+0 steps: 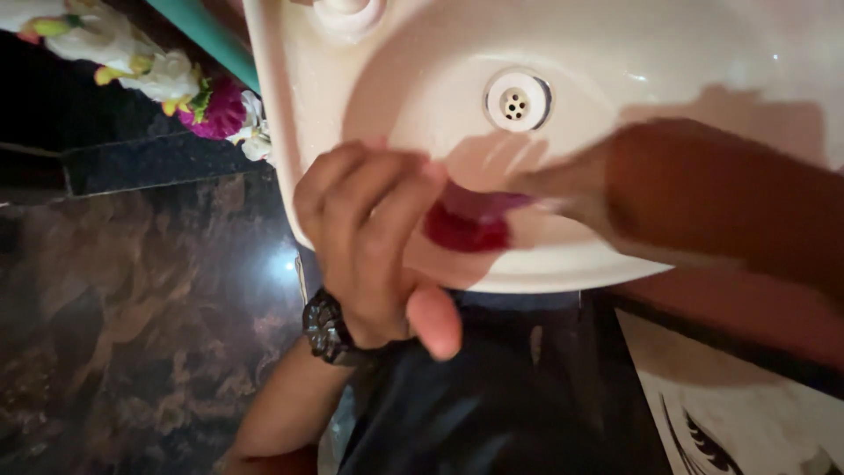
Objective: The person scrubs a white bathroom sink using a pink brush. They clean the basin, the drain area, and the faucet, repeatedly scrubbing different sections of the sink.
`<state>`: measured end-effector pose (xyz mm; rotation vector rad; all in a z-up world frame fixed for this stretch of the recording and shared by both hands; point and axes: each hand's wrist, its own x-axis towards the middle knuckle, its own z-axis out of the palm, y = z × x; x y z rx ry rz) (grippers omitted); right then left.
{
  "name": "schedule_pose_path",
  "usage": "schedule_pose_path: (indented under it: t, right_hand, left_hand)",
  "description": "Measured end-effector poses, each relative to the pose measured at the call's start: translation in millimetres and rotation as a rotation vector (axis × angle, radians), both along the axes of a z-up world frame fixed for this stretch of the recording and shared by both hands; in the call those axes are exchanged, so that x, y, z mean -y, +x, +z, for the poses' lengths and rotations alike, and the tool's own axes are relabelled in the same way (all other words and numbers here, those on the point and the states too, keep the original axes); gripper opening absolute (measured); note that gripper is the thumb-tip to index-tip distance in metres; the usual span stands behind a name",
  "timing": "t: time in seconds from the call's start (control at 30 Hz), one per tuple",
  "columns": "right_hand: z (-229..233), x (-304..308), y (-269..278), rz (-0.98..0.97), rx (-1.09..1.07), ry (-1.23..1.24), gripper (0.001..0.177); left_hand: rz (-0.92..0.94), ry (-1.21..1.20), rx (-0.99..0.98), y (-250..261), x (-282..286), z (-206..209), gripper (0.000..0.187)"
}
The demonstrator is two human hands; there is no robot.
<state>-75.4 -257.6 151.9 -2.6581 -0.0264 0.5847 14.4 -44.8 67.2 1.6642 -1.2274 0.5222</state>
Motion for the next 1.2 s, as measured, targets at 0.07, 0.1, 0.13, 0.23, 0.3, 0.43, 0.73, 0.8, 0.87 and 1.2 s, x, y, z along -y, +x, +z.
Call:
schedule_pose_path:
  t: [0.07, 0.1, 0.13, 0.23, 0.3, 0.43, 0.73, 0.8, 0.87, 1.2]
  right_hand:
    - [-1, -13, 13, 0.021, 0.098, 0.008, 0.038]
    - [0, -19, 18, 0.024, 0.119, -0.057, 0.035]
    - [-4, -27, 25, 0.027, 0.141, -0.122, 0.032]
    - [-3, -37, 19, 0.024, 0.163, -0.184, 0.036]
    - [6, -33, 1, -0.001, 0.087, -0.210, 0.053]
    - [30, -37, -27, -0.041, -0.437, -0.532, 0.078]
    - [-5, -58, 37, 0.106, 0.565, -0.383, 0.038]
    - [-13, -59, 66, 0.082, 0.685, -0.470, 0.036]
    - [-21, -60, 84, 0.072, 0.835, -0.531, 0.046]
    - [-12, -45, 28, 0.083, 0.480, -0.460, 0.040]
  left_hand:
    - [0.028, -0.077, 0.166, 2, -10, -1, 0.085]
    - [0.043, -0.104, 0.193, 1, -11, -2, 0.081]
    - [0.058, -0.131, 0.220, -1, -10, -5, 0.078]
    - [0.063, -0.178, 0.260, -6, -16, -10, 0.072]
    - [0.080, -0.230, 0.266, -10, -23, -17, 0.070]
    - [0.123, -0.269, 0.129, -24, -40, -34, 0.062]
    - [0.009, -0.112, 0.219, -40, -33, -32, 0.052]
    - [0.006, -0.110, 0.227, -46, -33, -30, 0.049]
    - [0.021, -0.095, 0.200, -49, -34, -32, 0.046]
    - [-0.010, -0.081, 0.117, -36, -26, -30, 0.040]
